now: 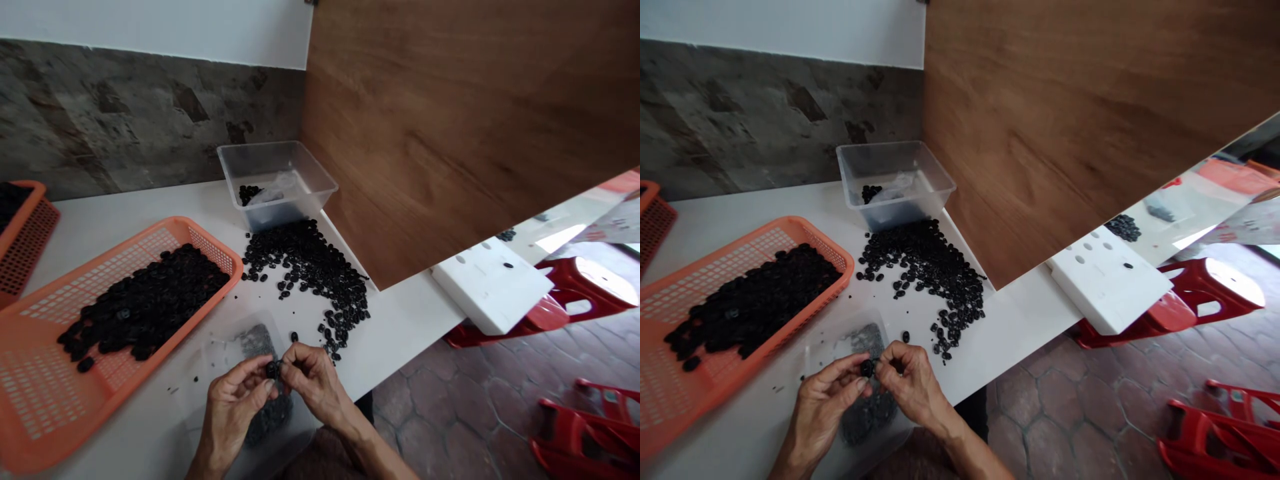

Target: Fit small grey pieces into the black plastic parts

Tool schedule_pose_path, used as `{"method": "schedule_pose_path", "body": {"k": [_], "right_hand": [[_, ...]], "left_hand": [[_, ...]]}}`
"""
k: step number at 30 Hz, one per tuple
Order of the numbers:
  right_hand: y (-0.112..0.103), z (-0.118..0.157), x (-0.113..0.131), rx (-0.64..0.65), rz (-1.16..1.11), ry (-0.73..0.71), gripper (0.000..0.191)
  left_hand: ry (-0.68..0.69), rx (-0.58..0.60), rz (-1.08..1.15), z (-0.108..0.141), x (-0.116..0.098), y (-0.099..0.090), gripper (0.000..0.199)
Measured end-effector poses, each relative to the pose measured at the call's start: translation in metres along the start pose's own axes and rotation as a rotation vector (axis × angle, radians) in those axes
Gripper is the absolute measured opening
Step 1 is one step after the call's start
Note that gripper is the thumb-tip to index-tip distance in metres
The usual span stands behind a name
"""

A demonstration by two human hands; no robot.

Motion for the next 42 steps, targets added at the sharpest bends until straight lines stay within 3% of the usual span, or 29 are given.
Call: {"method": "schedule_pose_path", "body": {"k": [13, 26, 33, 38, 42], "right_hand": [[0.000, 0.007, 0.001, 0.039, -0.022, 0.016, 0.029], [0.004, 0.018, 0.006, 0.113, -0.027, -0.008, 0.033], [0.000, 0.015, -0.001, 0.163, 0.215, -0.018, 0.030], [-0.002, 0.006, -0.005, 0.195, 0.077, 0.041, 0.041], [-0.007, -0.003, -0.002, 0.147, -0.106, 0.007, 0.043]], "left_hand": [[0.088, 0.055, -0.096, 0.002, -0.002, -0.002, 0.023], [0.245, 0.243, -0.077, 0.007, -0.008, 0.002, 0.023], [0.113, 0.255, -0.115, 0.003, 0.006, 0.000, 0.017], [-0.086, 0.180, -0.001, 0.000, 0.025, -0.005, 0.025], [-0.177, 0.154, 0.095, 0.000, 0.025, -0.006, 0.028]]}}
Point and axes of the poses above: each hand's wrist, its own z-axis away from the middle knuckle, its own y-axis out of the palm, x = y × z, the point moved 7 cm from there along -z, towards the middle knuckle, and after that the axes turned 10 degrees about -x, right-handed, at the moved point
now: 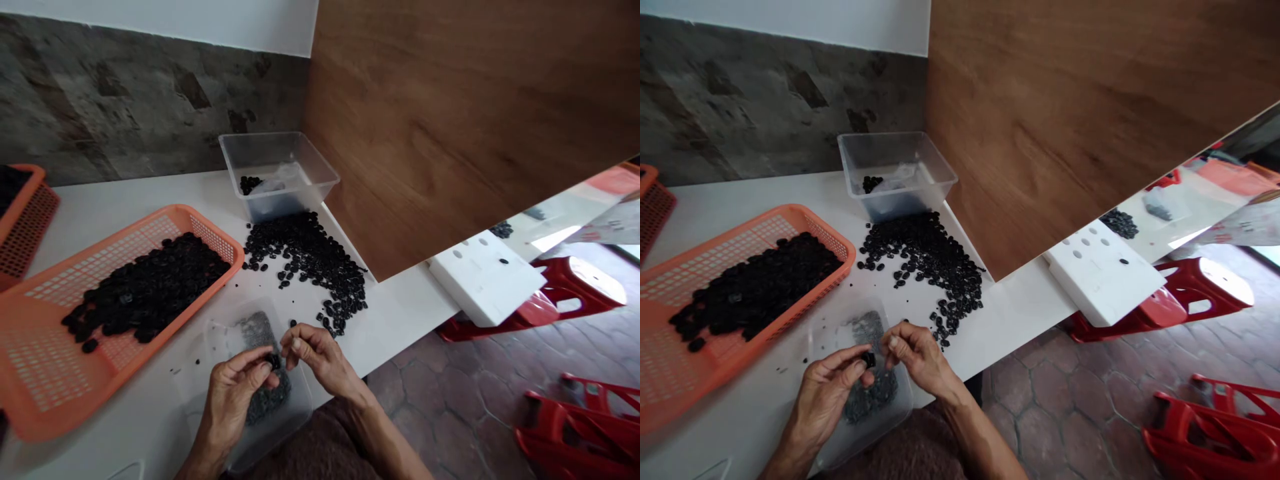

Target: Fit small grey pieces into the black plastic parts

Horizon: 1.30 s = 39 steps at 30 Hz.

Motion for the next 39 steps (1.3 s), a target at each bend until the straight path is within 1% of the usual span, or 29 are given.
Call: {"method": "schedule_pose_path", "body": {"k": [2, 4, 9, 14, 17, 21, 24, 26, 34, 39], "right_hand": [[0.000, -0.001, 0.000, -0.012, -0.091, 0.000, 0.041], [0.004, 0.001, -0.002, 0.007, -0.173, 0.028, 0.042], [0.015, 0.007, -0.011, 0.063, -0.331, 0.167, 0.047], [0.019, 0.008, -0.020, 0.094, -0.413, 0.232, 0.048], [0.020, 0.009, -0.025, 0.082, -0.462, 0.244, 0.046], [0.022, 0.012, -0.027, 0.068, -0.525, 0.241, 0.045], [0.023, 0.013, -0.025, 0.062, -0.542, 0.207, 0.042], [0.023, 0.013, -0.024, 0.053, -0.543, 0.183, 0.039], [0.021, 0.016, -0.022, 0.030, -0.546, 0.106, 0.031], [0.021, 0.016, -0.022, 0.026, -0.551, 0.078, 0.031]], "left_hand": [[-0.046, -0.004, 0.054, 0.001, -0.003, 0.003, 0.026], [-0.086, 0.009, 0.110, 0.004, -0.006, 0.007, 0.025], [-0.142, 0.104, 0.127, 0.011, -0.009, 0.018, 0.022], [-0.138, 0.164, 0.100, 0.015, -0.006, 0.018, 0.020], [-0.114, 0.196, 0.071, 0.018, -0.005, 0.018, 0.018], [-0.075, 0.258, -0.004, 0.021, -0.006, 0.019, 0.017], [-0.050, 0.315, -0.029, 0.024, -0.007, 0.020, 0.015], [-0.046, 0.332, -0.026, 0.025, -0.008, 0.021, 0.014], [-0.057, 0.316, -0.054, 0.028, -0.013, 0.023, 0.016], [-0.046, 0.319, -0.064, 0.027, -0.013, 0.024, 0.019]]}}
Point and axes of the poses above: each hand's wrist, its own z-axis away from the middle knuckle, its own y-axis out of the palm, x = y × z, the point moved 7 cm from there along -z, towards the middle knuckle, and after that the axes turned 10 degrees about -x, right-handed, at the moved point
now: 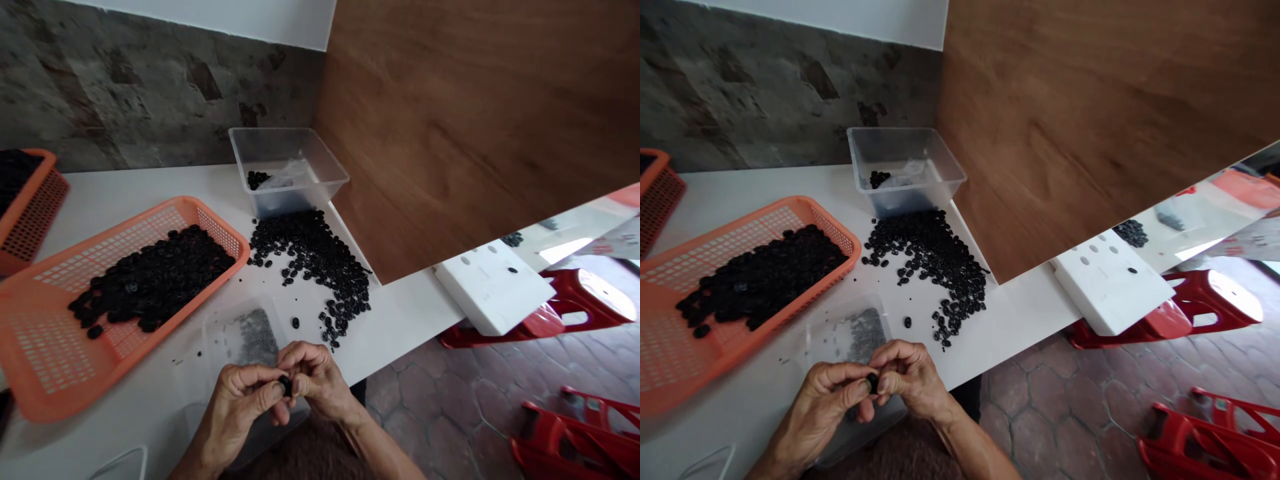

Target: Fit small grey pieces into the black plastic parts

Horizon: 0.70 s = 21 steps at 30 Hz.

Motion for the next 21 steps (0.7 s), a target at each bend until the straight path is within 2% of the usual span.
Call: {"method": "schedule_pose_path", "body": {"k": [7, 11, 14, 18, 21], "right_hand": [[-0.007, 0.000, 0.003, -0.028, 0.174, 0.020, 0.042], [-0.003, 0.004, 0.021, 0.008, 0.338, -0.044, 0.033], [0.003, 0.009, 0.024, 0.040, 0.324, -0.011, 0.031], [0.006, 0.016, 0.021, -0.005, 0.226, -0.012, 0.026], [0.004, 0.019, 0.016, -0.045, 0.211, -0.058, 0.024]], "left_hand": [[-0.079, -0.073, 0.089, -0.005, -0.005, 0.004, 0.024], [-0.116, -0.121, 0.078, -0.008, -0.009, 0.000, 0.025], [-0.062, -0.137, 0.025, -0.006, -0.011, -0.007, 0.024], [0.041, -0.145, -0.015, 0.003, -0.010, -0.011, 0.019], [0.208, -0.166, -0.116, 0.011, -0.018, -0.010, 0.026]]}}
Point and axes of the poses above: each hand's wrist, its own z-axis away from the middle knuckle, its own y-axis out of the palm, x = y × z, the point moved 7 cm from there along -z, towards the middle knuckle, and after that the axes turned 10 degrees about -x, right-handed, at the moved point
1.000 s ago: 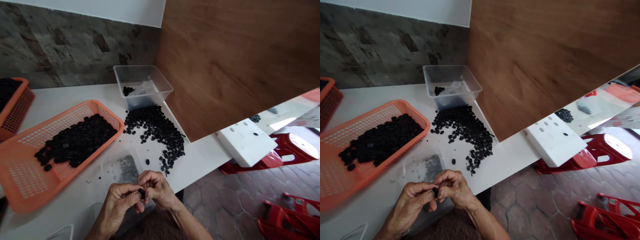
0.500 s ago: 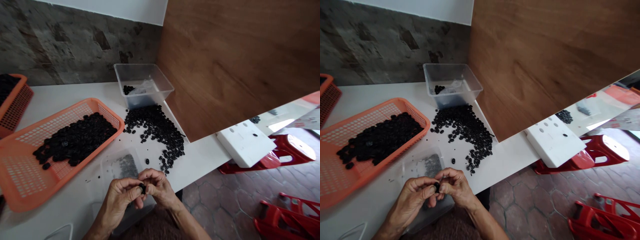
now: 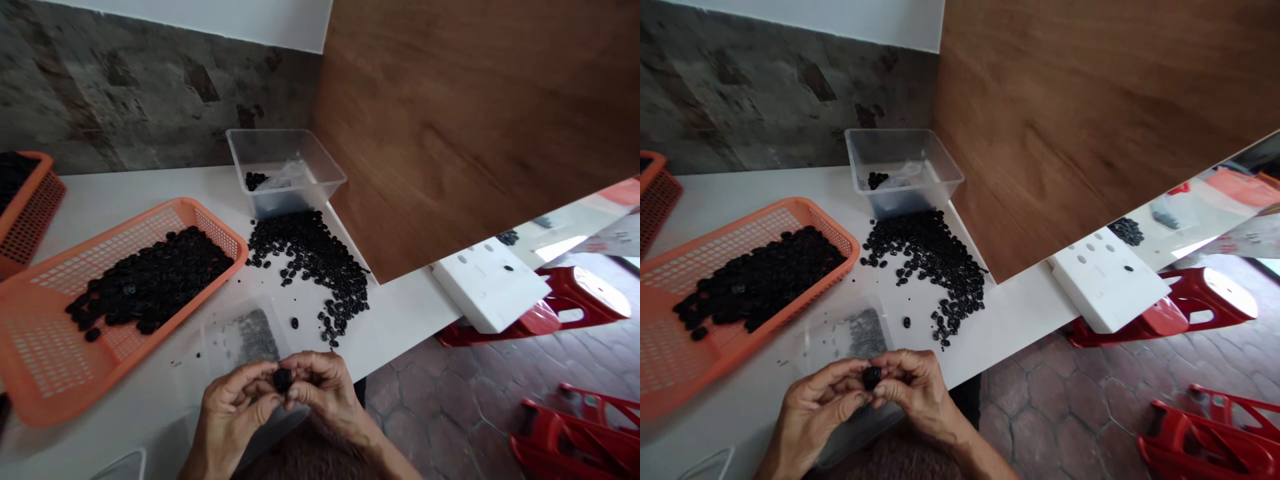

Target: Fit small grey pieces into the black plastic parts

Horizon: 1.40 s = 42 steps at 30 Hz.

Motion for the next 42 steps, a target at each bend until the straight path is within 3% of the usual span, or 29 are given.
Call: {"method": "schedule_pose_path", "body": {"k": [5, 11, 22, 34, 42], "right_hand": [[-0.002, 0.003, -0.002, -0.024, 0.050, -0.082, 0.023], [0.000, 0.004, 0.002, -0.017, 0.062, -0.135, 0.025], [0.001, 0.010, 0.017, -0.084, 0.296, -0.366, 0.023], [0.001, 0.010, 0.019, -0.102, 0.322, -0.383, 0.019], [0.001, 0.000, 0.010, -0.091, 0.232, -0.333, 0.022]], "left_hand": [[0.468, -0.022, -0.236, 0.007, -0.032, 0.002, 0.045], [0.650, -0.021, -0.385, 0.011, -0.039, 0.005, 0.043], [0.734, 0.022, -0.431, 0.014, -0.033, 0.008, 0.059], [0.746, -0.051, -0.442, 0.014, -0.037, 0.010, 0.057], [0.666, -0.073, -0.414, 0.008, -0.032, 0.009, 0.049]]}}
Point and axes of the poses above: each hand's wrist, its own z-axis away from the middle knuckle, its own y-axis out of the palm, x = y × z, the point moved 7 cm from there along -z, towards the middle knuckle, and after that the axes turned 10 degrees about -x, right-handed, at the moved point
